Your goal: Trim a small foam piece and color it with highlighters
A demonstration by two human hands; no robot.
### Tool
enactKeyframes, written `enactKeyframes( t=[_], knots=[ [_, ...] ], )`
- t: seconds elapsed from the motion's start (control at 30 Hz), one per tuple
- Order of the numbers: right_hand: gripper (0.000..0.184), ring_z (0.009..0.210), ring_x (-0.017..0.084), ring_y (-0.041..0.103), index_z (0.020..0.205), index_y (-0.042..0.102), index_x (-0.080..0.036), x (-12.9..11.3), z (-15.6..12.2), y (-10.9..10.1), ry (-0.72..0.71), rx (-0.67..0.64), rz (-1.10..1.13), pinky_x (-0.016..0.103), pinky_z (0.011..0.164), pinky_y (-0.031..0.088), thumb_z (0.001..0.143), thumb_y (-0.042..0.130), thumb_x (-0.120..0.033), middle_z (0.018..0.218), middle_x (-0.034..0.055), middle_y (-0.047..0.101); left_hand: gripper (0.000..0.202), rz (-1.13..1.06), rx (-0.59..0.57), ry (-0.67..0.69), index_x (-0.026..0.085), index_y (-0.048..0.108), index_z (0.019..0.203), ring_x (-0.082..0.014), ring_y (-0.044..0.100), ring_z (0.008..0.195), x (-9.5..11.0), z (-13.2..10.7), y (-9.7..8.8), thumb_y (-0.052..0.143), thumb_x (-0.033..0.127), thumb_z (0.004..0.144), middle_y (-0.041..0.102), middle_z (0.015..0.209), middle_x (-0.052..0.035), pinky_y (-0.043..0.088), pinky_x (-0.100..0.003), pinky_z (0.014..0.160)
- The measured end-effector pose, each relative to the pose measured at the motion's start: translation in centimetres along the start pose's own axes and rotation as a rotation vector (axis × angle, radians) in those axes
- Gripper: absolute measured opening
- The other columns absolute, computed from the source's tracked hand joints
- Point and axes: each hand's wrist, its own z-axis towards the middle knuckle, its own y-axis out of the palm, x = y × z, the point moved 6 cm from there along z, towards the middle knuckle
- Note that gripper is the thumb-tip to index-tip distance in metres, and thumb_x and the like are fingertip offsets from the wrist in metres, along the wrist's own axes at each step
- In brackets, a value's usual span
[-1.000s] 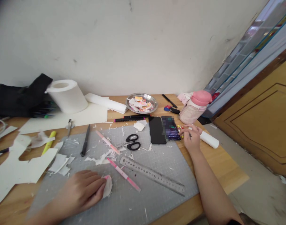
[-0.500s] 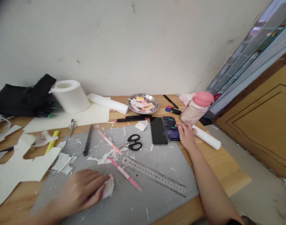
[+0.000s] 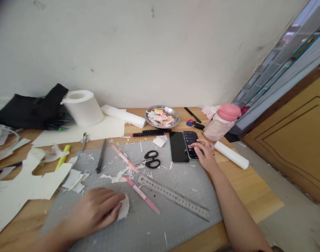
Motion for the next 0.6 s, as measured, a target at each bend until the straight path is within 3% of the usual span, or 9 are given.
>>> enactKeyframes(
  t=[0.1,0.27,0.37,0.5,0.6],
  knots=[
    [0.044,0.109,0.026,0.052,0.080,0.067,-0.027,0.2,0.1,0.0,0.046,-0.008,-0.005,0.048,0.095,0.027,0.088,0.029,-0.048,0.095,0.0038,0.070,0.027,0.021,-0.016,0.005,0.019,0.054,0.070,-0.0117,0.051,0.043,0.0,0.0,0.2,0.035,0.013,0.089,0.055,0.049,0.0028,0.034,-0.024,0.046],
    [0.052,0.092,0.027,0.060,0.076,0.062,-0.023,1.8,0.0,-1.4,0.193,0.208,0.015,0.052,0.093,0.028,0.087,0.023,-0.055,0.076,0.0066,0.071,0.032,0.047,-0.029,0.007,0.019,0.050,0.062,-0.0113,0.049,0.042,0.0,0.0,0.4,0.035,0.014,0.090,0.052,0.048,0.0031,0.031,-0.025,0.046],
    [0.057,0.083,0.025,0.062,0.078,0.060,-0.021,2.1,-0.2,-2.0,0.211,0.260,0.036,0.051,0.092,0.030,0.089,0.016,-0.055,0.073,0.0074,0.070,0.032,0.052,-0.024,0.009,0.019,0.051,0.062,-0.0112,0.049,0.042,0.0,0.0,0.4,0.035,0.014,0.090,0.052,0.048,0.0031,0.031,-0.025,0.046],
    [0.056,0.084,0.024,0.063,0.078,0.062,-0.022,1.2,-0.2,-1.6,0.163,0.215,0.081,0.046,0.093,0.035,0.089,0.017,-0.055,0.074,0.0055,0.070,0.032,0.047,-0.019,0.009,0.019,0.052,0.063,-0.0113,0.049,0.042,-0.1,0.0,0.4,0.035,0.014,0.090,0.053,0.048,0.0033,0.030,-0.025,0.046],
    [0.052,0.101,0.024,0.058,0.077,0.066,-0.025,0.1,0.0,-0.5,0.098,0.094,0.078,0.045,0.097,0.031,0.088,0.024,-0.053,0.087,0.0036,0.071,0.033,0.043,-0.018,0.005,0.019,0.051,0.062,-0.0111,0.048,0.042,-0.1,0.0,0.4,0.035,0.014,0.090,0.053,0.048,0.0034,0.030,-0.025,0.046]
  ],
)
